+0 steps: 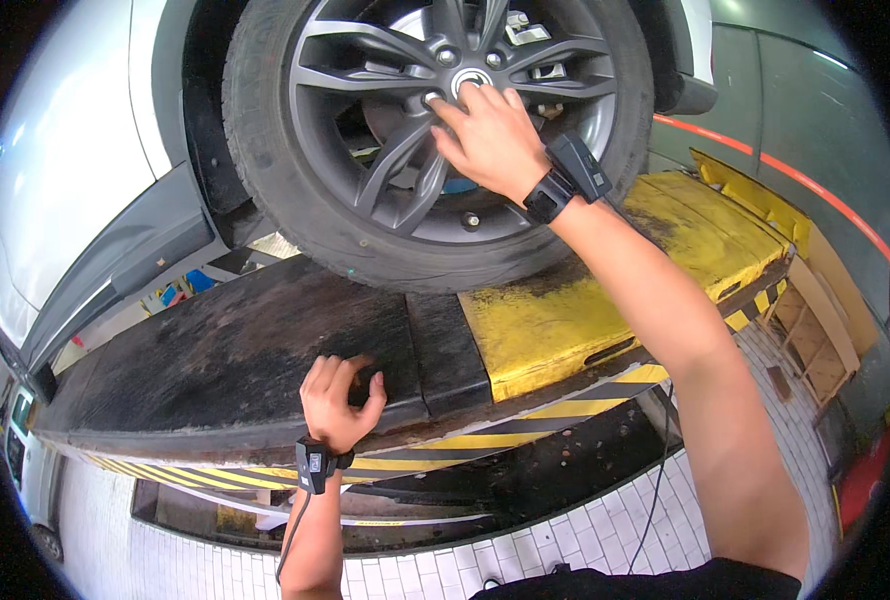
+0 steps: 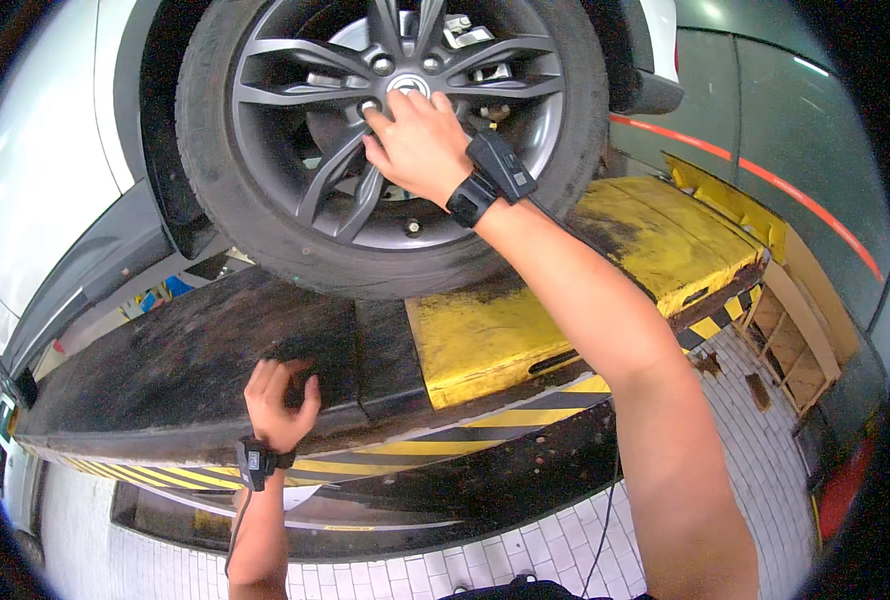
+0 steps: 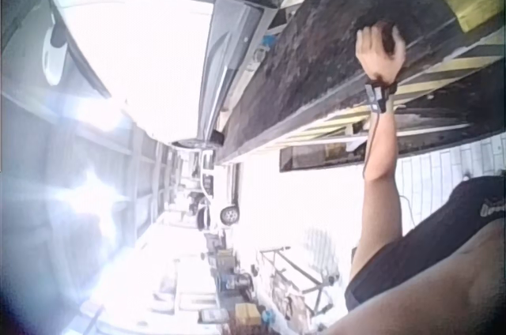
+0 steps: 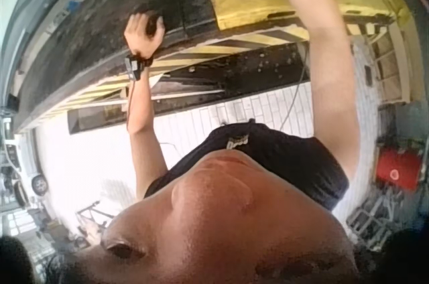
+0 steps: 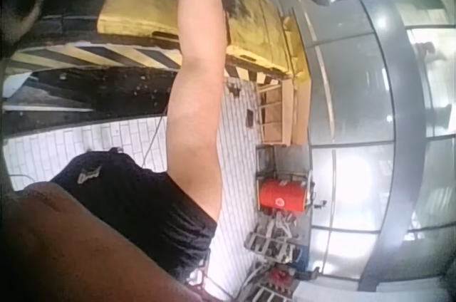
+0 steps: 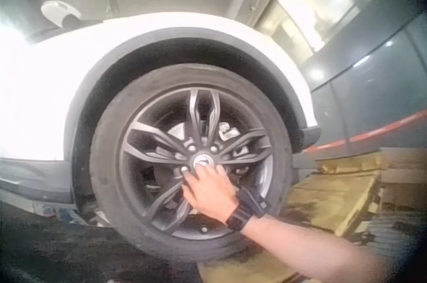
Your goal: The recorder inspects the undercarriage and wheels of a vehicle raised on a lift in a service bay.
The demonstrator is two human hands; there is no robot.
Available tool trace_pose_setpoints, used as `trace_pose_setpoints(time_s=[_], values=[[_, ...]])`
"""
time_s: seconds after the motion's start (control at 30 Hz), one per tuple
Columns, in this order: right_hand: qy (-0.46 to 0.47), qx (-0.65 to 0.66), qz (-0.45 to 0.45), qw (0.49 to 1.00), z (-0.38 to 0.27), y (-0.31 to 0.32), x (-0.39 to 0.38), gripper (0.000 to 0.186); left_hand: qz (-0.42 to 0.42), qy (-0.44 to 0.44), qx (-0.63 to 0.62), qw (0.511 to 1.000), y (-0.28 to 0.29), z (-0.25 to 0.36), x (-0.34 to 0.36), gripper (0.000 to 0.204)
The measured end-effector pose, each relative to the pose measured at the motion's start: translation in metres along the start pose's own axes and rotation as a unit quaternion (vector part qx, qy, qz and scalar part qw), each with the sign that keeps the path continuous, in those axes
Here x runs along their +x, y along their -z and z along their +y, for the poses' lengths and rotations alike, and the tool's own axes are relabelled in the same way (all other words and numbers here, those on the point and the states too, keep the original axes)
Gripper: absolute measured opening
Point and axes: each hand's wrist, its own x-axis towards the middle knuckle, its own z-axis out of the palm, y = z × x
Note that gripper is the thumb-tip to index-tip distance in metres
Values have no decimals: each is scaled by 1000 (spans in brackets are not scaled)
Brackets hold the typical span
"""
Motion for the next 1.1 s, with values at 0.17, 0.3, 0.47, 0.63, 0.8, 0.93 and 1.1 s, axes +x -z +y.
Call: trace_pose_setpoints(time_s=[0.17,0.3,0.47,0.63,0.8,0.93,1.1], values=[[-2,-15,4,1000,5,-4,0,36,-4,11,-2,1000,-3,1,0,17],[3,-22,14,1000,3,-14,-2,38,-19,25,-15,999,-1,3,-1,16],[-14,-20,8,1000,3,-15,2,36,-21,20,-10,1000,1,4,0,16],[-11,-6,17,1000,6,-11,0,36,7,-12,7,1000,-5,2,2,16],[-6,68,40,997,2,23,-25,31,-5,-3,10,1000,-3,-3,-4,14],[-5,94,39,995,14,59,-66,19,-7,4,10,1000,-4,-2,-3,12],[0,119,-38,992,27,103,-138,15,-24,30,1,999,-3,5,-2,9]])
